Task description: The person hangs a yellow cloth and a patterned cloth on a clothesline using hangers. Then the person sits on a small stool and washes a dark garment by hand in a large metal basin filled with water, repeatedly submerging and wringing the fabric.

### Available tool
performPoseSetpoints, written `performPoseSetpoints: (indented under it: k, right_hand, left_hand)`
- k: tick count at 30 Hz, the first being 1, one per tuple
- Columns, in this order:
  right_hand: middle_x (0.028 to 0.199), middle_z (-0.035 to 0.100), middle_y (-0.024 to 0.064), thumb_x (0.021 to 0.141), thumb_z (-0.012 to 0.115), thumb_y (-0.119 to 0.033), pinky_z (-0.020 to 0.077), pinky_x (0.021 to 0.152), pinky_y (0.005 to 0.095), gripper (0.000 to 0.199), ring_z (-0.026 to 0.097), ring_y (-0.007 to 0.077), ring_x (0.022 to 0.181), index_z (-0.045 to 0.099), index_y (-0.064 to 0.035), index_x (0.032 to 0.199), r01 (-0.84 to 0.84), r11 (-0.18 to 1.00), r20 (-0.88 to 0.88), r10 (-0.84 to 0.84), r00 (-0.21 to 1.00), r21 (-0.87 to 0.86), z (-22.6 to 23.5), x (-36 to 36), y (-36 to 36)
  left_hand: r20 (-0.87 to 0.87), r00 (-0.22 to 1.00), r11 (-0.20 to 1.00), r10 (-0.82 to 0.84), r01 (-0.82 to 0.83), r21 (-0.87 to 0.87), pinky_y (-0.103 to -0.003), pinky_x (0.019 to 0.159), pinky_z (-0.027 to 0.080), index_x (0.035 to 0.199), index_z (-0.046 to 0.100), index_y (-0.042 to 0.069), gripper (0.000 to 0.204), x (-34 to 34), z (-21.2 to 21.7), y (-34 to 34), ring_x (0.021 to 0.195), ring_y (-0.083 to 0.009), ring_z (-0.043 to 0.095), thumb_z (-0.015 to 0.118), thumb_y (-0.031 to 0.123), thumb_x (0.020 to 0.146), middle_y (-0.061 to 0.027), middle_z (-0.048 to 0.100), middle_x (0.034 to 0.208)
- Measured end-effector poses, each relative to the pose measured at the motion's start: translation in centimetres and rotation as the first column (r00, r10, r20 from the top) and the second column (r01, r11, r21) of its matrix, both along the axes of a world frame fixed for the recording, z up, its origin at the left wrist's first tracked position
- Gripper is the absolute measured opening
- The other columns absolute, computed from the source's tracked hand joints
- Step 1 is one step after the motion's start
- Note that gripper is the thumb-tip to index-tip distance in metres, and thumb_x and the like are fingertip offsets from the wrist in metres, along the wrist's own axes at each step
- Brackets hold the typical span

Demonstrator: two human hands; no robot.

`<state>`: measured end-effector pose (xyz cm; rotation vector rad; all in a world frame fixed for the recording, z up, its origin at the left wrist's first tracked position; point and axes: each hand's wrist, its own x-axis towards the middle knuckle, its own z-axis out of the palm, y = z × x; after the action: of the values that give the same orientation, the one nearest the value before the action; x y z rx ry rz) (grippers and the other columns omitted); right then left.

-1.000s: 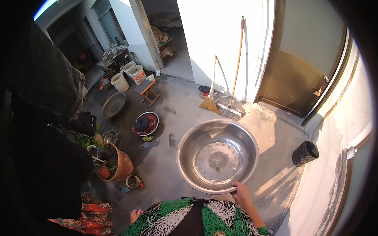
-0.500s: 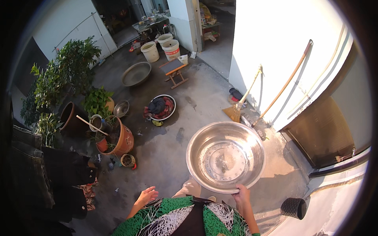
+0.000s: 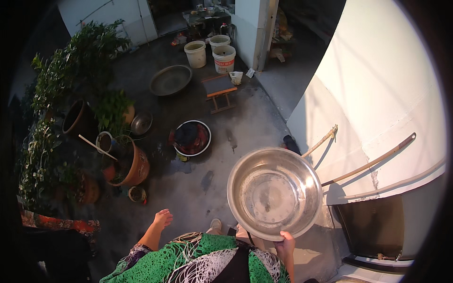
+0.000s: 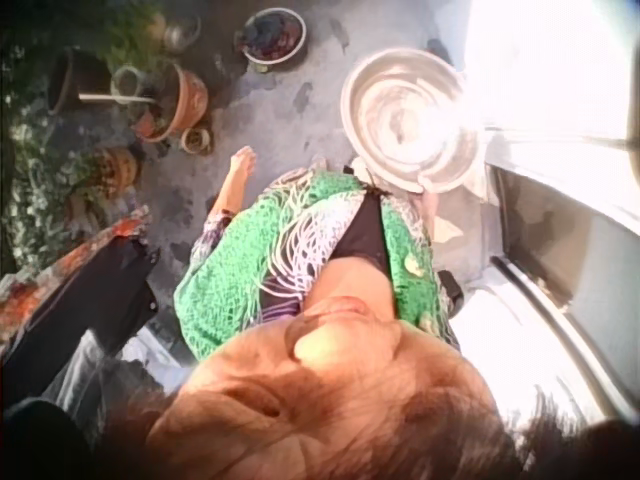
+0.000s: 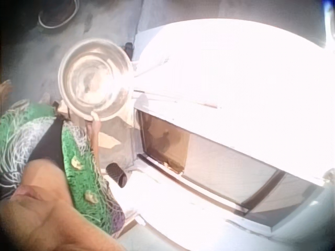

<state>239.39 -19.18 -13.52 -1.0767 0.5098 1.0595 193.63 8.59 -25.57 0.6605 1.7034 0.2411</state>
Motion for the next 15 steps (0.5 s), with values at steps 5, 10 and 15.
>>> performPoseSetpoints:
  k: [5,10,15]
  right_hand:
    - [0.093,0.061,0.0126,0.078,0.055,-0.007,0.0508,0.077,0.0425,0.017,0.061,0.0274,0.089,0.054,0.0004,0.094,-0.158,0.987,0.040,0.158,0.987,-0.013,-3.8,10.0,6.0]
    - [0.090,0.061,0.0112,0.078,0.055,-0.008,0.0522,0.070,0.0406,0.013,0.062,0.0262,0.083,0.054,-0.0023,0.090,-0.052,0.995,-0.066,0.047,0.997,-0.082,-2.6,17.7,16.0]
    - [0.090,0.063,0.0104,0.078,0.058,-0.007,0.0520,0.073,0.0429,0.012,0.063,0.0263,0.085,0.055,-0.0045,0.090,-0.233,0.963,-0.014,0.233,0.972,-0.133,-4.6,25.3,22.1]
  left_hand:
    - [0.228,0.970,0.991,-0.084,0.057,0.121,-0.037,0.082,0.048,0.133,0.050,0.012,0.043,15.0,2.0,7.2,0.098,-0.0231,0.062,0.057,0.022,0.092,-0.0092,0.064,0.109]
    - [0.204,0.961,0.982,-0.186,0.189,0.007,-0.039,0.085,0.049,0.133,0.049,0.010,0.043,21.2,1.8,8.3,0.101,-0.0259,0.062,0.057,0.023,0.093,-0.0111,0.062,0.115]
    - [0.157,0.981,0.991,-0.117,0.126,-0.049,-0.039,0.084,0.050,0.132,0.049,0.009,0.042,21.0,0.4,8.8,0.099,-0.0263,0.063,0.057,0.022,0.093,-0.0114,0.063,0.113]
